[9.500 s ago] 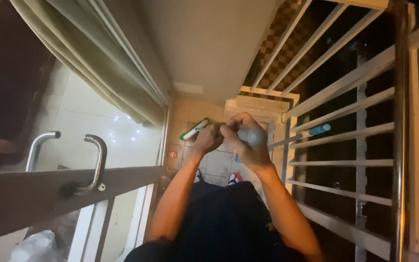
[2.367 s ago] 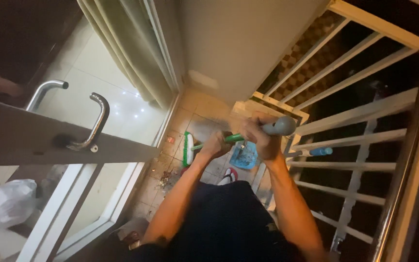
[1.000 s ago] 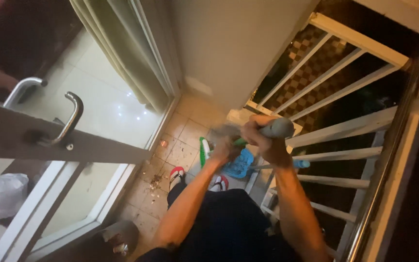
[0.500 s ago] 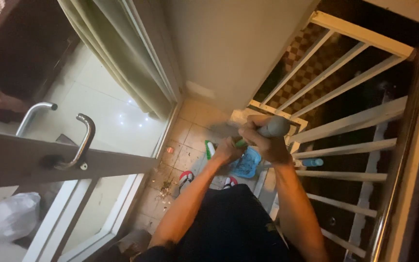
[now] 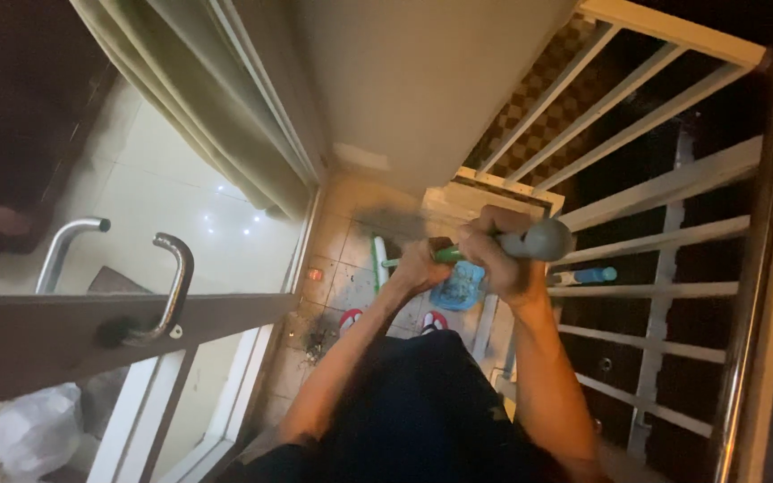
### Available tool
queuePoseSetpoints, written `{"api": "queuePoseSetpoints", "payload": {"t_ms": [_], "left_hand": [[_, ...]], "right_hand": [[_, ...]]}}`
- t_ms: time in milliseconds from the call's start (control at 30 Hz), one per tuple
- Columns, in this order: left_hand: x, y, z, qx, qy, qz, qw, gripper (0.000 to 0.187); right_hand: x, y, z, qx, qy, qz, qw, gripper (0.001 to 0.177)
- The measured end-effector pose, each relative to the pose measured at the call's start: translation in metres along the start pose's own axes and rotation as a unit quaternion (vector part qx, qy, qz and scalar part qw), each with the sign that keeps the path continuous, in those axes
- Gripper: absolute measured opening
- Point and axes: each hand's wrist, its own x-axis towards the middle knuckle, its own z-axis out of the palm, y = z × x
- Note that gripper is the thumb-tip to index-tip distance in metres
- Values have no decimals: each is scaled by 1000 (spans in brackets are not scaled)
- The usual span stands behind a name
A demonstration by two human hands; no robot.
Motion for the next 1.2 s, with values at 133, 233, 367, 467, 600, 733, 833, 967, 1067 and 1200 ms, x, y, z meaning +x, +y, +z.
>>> {"api": "queuePoseSetpoints", "payload": {"t_ms": [133,233,367,467,600,733,833,967,1067,1200], "left_hand": [[0,5,-23,1,-7,25,1000,34],[-1,11,-41,54,-45,-27,997,30],[9,-32,-43,74,-81,27,994,30],[16,-57,-45,83,-102,66,989,30],[18,-59,-55,81,-140,68,984,24],[21,-55,-59,85,-172,51,980,26],[18,-63,-51,84,-189,82,975,22],[12,-75,-42,61,-165,111,978,26],[12,-89,-31,97,-142,112,979,31],[-4,-9,-69,182,-282,-59,940,36]], "right_hand": [[-6,7,10,61,54,35,996,33],[-11,12,20,67,87,16,994,36],[-16,20,31,58,100,-17,993,33],[-20,36,38,32,131,-5,991,35],[-22,36,52,49,159,-12,986,33],[-22,39,60,4,164,-53,985,33],[-29,37,66,-143,208,-38,967,28],[-38,39,73,-12,234,-4,972,35],[-41,32,77,-26,250,4,968,33],[-50,39,77,-58,252,-11,966,26]]}}
